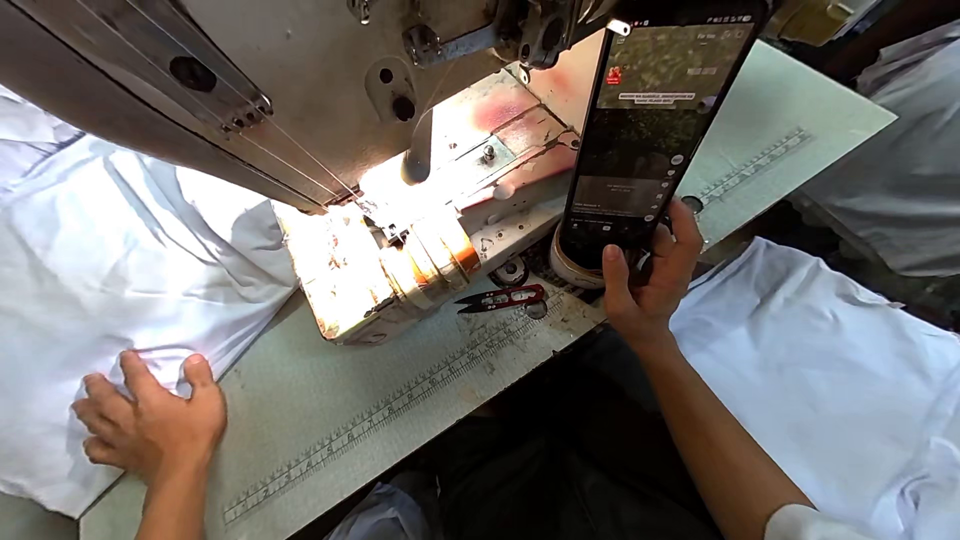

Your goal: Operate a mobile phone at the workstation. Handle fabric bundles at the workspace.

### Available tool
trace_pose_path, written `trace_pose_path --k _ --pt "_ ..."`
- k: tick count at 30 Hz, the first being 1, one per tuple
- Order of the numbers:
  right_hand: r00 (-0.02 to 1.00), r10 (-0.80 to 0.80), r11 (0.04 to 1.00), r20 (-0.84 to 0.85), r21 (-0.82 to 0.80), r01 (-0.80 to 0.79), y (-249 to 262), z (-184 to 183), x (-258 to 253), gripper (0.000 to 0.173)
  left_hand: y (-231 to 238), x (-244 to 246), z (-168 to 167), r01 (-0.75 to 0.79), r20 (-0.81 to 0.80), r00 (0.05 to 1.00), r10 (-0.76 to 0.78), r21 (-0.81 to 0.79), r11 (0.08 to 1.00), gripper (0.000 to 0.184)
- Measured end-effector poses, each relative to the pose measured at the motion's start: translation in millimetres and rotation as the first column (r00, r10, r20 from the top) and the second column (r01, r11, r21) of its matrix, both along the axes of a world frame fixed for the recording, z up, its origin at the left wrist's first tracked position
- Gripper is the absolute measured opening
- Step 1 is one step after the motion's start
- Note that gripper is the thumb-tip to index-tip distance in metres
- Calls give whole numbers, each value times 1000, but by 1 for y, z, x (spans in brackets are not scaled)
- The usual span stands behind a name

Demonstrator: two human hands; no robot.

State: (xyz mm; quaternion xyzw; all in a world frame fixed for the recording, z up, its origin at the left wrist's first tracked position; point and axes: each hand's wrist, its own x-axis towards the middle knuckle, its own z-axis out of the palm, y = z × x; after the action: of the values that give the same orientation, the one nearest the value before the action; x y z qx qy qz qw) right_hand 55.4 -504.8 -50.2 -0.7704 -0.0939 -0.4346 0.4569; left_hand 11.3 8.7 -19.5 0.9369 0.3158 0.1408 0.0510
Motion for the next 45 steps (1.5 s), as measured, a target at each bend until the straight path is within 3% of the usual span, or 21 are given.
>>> trace_pose_path --k 26,45 --pt "1000 5 1000 3 6 -5 -1 0 1 60 -1 0 2 -2 -8 1000 2 -4 1000 78" --pt "994 19 1000 -104 0 -19 -2 6 0 72 0 -2 1 10 -7 1000 -10 -9 1000 79"
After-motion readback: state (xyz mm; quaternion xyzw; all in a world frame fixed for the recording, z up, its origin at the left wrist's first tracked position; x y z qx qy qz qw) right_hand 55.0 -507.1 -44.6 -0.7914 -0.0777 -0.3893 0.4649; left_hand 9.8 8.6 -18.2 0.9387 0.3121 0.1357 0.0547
